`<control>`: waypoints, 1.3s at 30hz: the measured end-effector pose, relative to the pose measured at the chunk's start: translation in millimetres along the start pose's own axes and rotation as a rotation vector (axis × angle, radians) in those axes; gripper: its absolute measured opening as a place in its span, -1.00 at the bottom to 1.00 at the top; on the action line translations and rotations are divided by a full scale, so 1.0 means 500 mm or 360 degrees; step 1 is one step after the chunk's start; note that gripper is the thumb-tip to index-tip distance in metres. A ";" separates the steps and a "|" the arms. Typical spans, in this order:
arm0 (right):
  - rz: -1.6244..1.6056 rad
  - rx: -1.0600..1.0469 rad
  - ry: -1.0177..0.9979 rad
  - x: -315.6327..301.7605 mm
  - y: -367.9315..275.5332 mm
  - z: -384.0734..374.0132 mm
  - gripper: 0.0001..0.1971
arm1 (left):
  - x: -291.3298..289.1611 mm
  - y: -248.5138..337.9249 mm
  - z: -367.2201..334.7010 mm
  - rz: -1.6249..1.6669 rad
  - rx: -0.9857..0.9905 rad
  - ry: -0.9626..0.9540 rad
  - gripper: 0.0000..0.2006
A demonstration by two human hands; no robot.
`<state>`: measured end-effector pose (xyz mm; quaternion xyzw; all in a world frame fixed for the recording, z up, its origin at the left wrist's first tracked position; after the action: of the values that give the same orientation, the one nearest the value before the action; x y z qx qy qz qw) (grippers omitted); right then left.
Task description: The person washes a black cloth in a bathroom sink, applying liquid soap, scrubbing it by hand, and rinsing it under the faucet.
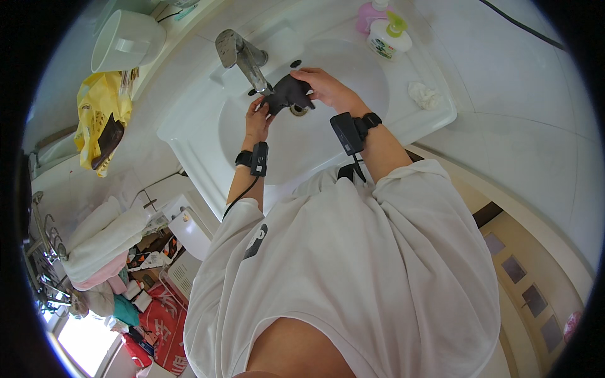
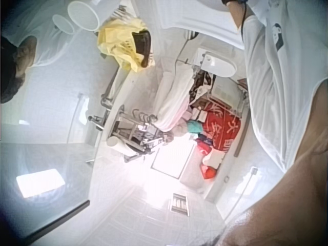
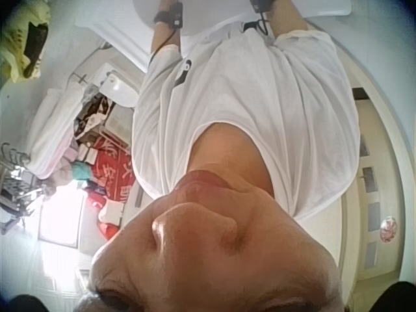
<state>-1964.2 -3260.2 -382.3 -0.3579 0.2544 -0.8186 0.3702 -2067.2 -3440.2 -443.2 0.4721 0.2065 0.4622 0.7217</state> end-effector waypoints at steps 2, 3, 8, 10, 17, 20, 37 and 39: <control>-0.0516 0.0124 -0.0269 0.021 0.007 0.001 -0.72 | 0.027 -0.008 0.007 0.0215 -0.0193 -0.0077 -0.76; -0.0513 0.0127 -0.0274 0.029 0.010 -0.002 -0.72 | 0.038 -0.018 0.011 0.0428 -0.0380 -0.0149 -0.70; -0.0708 -0.0016 0.0204 0.026 0.051 -0.046 -0.73 | 0.089 0.004 0.025 0.0351 -0.0077 -0.0064 -0.62; -0.0643 -0.0014 0.0398 0.019 0.078 -0.075 -0.76 | 0.083 0.022 0.016 0.0035 0.0165 -0.0032 -0.67; -0.0643 0.0046 0.0564 0.063 0.134 -0.102 -0.72 | 0.158 0.083 0.046 -0.1361 0.1040 0.0104 -0.64; -0.0487 0.0164 0.0478 0.078 0.122 -0.097 -0.69 | 0.091 0.049 0.005 -0.1424 0.1002 0.0414 -0.60; 0.1454 -0.0090 0.0893 -0.023 0.015 -0.020 -0.62 | -0.038 0.062 -0.026 -0.0083 0.0135 0.0162 -0.74; 0.1523 -0.0276 0.0942 -0.020 0.022 -0.031 -0.64 | -0.018 0.061 -0.020 -0.0062 0.0141 0.0154 -0.73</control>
<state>-1966.7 -3256.5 -403.3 0.0128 0.5474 -0.6011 0.5821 -2093.3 -3439.1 -422.6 0.4766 0.2707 0.4606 0.6981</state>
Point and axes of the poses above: each hand's wrist, its own z-axis away from the middle knuckle, its own x-axis out of the palm, y = z × x, the point moved 3 cm from there along -z, towards the middle knuckle, and after that the axes turned 8 degrees about x, right-handed, at the moved point
